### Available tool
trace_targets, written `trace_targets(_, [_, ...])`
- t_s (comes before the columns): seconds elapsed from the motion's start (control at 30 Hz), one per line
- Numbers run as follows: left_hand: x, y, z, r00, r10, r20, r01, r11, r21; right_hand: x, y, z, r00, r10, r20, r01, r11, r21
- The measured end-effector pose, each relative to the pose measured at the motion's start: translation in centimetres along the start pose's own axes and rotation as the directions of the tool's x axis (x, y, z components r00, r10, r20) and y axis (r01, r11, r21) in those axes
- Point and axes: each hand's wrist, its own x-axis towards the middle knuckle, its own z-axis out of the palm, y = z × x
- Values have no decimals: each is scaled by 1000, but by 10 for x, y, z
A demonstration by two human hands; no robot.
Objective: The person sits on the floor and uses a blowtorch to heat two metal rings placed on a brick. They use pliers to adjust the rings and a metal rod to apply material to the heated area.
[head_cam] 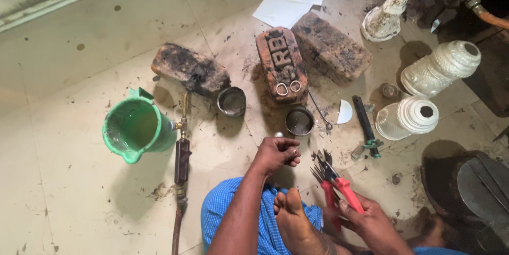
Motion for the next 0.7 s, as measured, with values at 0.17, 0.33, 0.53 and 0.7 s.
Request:
trace_targets(0.17, [-5,4,6,1000,10,-12,-10,1000,12,1,7,6,999,37,34,-41,987,153])
trace_targets(0.33, [-14,12,8,1000,-2,-13,2,1000,-29,-7,-11,18,1000,12,28,-12,1000,-18])
trace_targets(0.53, [-15,16,11,1000,-18,-16,17,998,-53,-12,-18,28,993,-28,113,24,999,37])
trace_targets(0.7, [-14,12,12,999,-36,-24,35,998,-42,-4,-5,34,996,-57,71,54,998,36])
